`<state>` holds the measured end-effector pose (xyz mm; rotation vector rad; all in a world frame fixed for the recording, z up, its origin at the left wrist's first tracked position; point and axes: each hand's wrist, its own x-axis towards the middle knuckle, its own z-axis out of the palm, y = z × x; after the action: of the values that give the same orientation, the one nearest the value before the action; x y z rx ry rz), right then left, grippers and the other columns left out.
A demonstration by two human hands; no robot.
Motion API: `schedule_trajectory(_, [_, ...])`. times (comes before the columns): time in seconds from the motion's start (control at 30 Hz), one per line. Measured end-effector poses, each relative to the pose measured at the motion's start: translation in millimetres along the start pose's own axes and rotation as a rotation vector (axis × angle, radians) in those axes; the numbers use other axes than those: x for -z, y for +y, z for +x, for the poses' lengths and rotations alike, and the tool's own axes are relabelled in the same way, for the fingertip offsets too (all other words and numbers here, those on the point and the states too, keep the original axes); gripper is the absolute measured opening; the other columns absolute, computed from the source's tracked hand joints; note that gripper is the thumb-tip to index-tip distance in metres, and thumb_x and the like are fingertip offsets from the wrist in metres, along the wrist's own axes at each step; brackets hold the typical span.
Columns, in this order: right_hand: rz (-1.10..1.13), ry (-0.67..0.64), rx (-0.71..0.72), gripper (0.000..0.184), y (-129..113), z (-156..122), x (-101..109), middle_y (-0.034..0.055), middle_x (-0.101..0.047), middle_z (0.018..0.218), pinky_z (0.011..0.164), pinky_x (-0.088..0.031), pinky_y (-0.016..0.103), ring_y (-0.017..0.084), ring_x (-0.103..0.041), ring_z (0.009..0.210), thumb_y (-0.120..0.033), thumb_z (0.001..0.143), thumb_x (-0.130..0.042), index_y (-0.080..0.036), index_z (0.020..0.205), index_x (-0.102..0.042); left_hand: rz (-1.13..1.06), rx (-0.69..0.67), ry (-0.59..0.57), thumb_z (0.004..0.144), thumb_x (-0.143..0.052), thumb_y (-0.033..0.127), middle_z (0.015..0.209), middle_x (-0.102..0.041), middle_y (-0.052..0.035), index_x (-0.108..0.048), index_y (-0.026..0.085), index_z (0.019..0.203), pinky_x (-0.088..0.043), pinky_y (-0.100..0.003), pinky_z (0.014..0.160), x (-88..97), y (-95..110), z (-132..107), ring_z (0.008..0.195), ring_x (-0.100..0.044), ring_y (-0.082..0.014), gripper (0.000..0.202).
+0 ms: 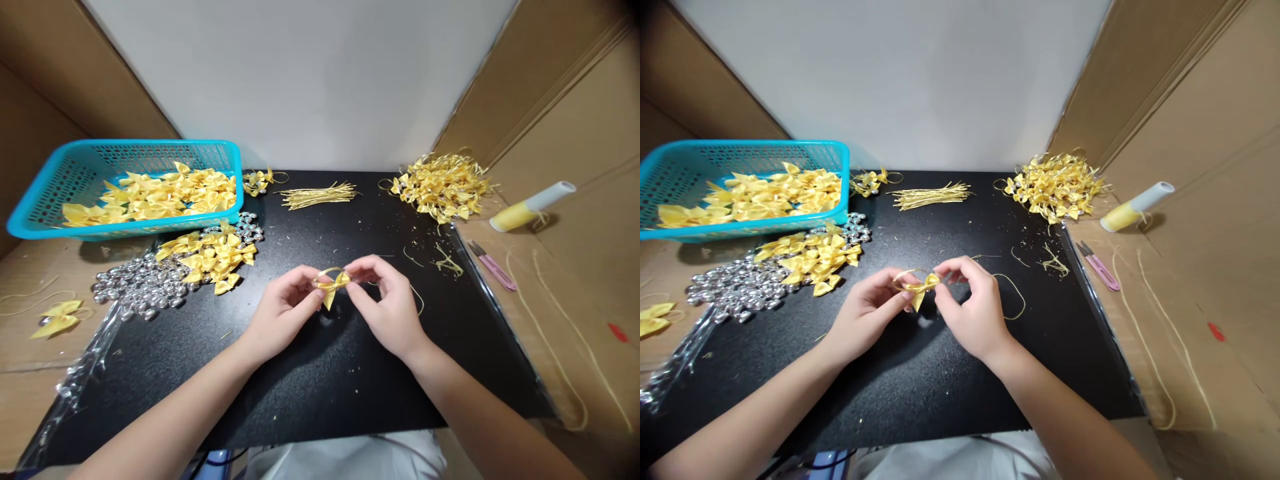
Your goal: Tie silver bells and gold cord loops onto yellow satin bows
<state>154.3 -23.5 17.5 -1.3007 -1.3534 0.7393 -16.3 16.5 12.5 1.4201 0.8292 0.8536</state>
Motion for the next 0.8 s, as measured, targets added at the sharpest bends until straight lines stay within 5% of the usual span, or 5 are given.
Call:
schedule_trajectory(0.13, [-0.092,-0.098,0.156,0.017,-5,3,5,0.005,-0.064,0.103,0.089,-0.044,0.037,0.021,-0.058,0.1,-0.017,0.076,-0.067,-0.022,0.093,-0.065,0.102,-0.05,-0.029,0.087,-0.065,0.026,0.079,-0.067,-0.0016,-0.064,0.017,0.091,-0.048,-0.021,0.066,0.2,-2,-2,0.069,-0.061,-0.0113,0.011])
schedule_trajectory(0.2, [0.03,-0.163,0.102,0.006,-5,5,7,0.0036,-0.064,0.094,0.087,-0.044,0.037,0.02,-0.058,0.093,-0.024,0.083,-0.063,-0.022,0.077,-0.061,0.134,-0.078,-0.036,0.087,-0.064,0.024,0.076,-0.065,-0.0003,-0.063,0.017,0.091,-0.048,-0.02,0.065,0.5,-2,-2,0.068,-0.061,-0.0105,0.008])
schedule_trajectory(0.33, [0.427,-0.127,-0.069,0.026,-2,8,8,0.0018,-0.057,0.075,0.071,-0.044,0.032,0.016,-0.053,0.073,-0.027,0.087,-0.051,-0.021,0.062,-0.05,0.121,-0.12,-0.024,0.088,-0.063,0.025,0.076,-0.063,0.0003,-0.061,0.018,0.092,-0.046,-0.019,0.063,1.1,-3,-3,0.066,-0.059,-0.0098,0.008])
schedule_trajectory(0.57, [0.615,-0.023,-0.198,0.027,-4,11,9,0.0002,-0.047,0.063,0.064,-0.042,0.029,0.015,-0.045,0.064,-0.03,0.077,-0.054,-0.021,0.054,-0.044,0.123,-0.211,-0.058,0.09,-0.061,0.022,0.078,-0.062,0.0003,-0.059,0.019,0.095,-0.045,-0.02,0.064,2.9,-4,-4,0.068,-0.058,-0.0097,0.006])
schedule_trajectory(0.8, [0.473,-0.077,-0.204,0.013,1,10,9,0.001,-0.062,0.076,0.075,-0.047,0.03,0.016,-0.057,0.077,-0.031,0.081,-0.06,-0.021,0.073,-0.063,0.001,-0.073,-0.081,0.089,-0.063,0.027,0.07,-0.055,0.0031,-0.058,0.019,0.095,-0.043,-0.02,0.062,0.7,-2,-3,0.064,-0.054,-0.0093,0.011])
